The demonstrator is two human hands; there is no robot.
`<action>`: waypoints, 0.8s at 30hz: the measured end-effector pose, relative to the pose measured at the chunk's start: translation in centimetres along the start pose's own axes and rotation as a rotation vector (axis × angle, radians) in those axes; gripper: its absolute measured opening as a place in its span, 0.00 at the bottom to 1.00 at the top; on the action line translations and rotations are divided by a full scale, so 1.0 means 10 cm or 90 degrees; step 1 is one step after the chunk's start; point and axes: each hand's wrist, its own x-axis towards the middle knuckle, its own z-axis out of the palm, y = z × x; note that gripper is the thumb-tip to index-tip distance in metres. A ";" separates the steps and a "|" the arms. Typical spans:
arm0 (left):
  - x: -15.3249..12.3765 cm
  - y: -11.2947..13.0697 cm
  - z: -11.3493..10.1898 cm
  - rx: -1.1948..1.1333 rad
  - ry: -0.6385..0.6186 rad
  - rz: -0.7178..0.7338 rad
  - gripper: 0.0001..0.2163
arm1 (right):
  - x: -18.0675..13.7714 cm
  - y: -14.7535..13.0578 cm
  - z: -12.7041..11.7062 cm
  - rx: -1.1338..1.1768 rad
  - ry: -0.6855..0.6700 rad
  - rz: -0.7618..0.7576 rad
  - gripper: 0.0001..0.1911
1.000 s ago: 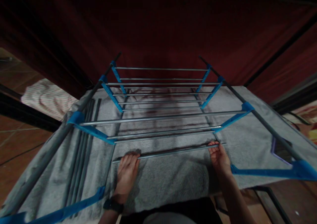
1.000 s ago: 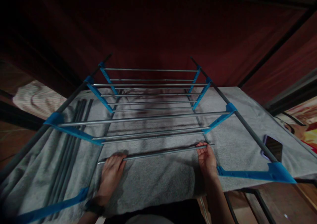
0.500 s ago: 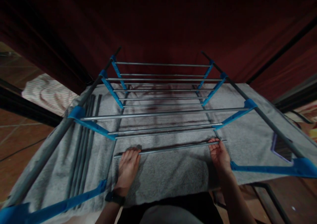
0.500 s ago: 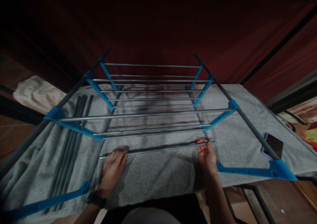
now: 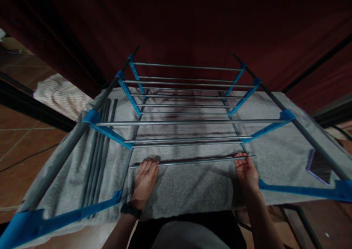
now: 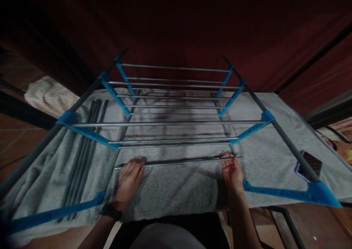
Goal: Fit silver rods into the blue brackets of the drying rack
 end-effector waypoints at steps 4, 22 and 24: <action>0.00 0.01 -0.02 0.006 -0.001 0.006 0.12 | 0.01 -0.01 -0.01 -0.003 -0.002 0.002 0.07; -0.02 0.03 -0.01 -0.015 -0.042 0.024 0.18 | 0.01 -0.01 -0.08 -0.024 -0.018 -0.012 0.07; -0.01 0.04 0.00 -0.010 -0.044 0.028 0.19 | 0.01 -0.02 -0.08 -0.025 -0.020 -0.008 0.08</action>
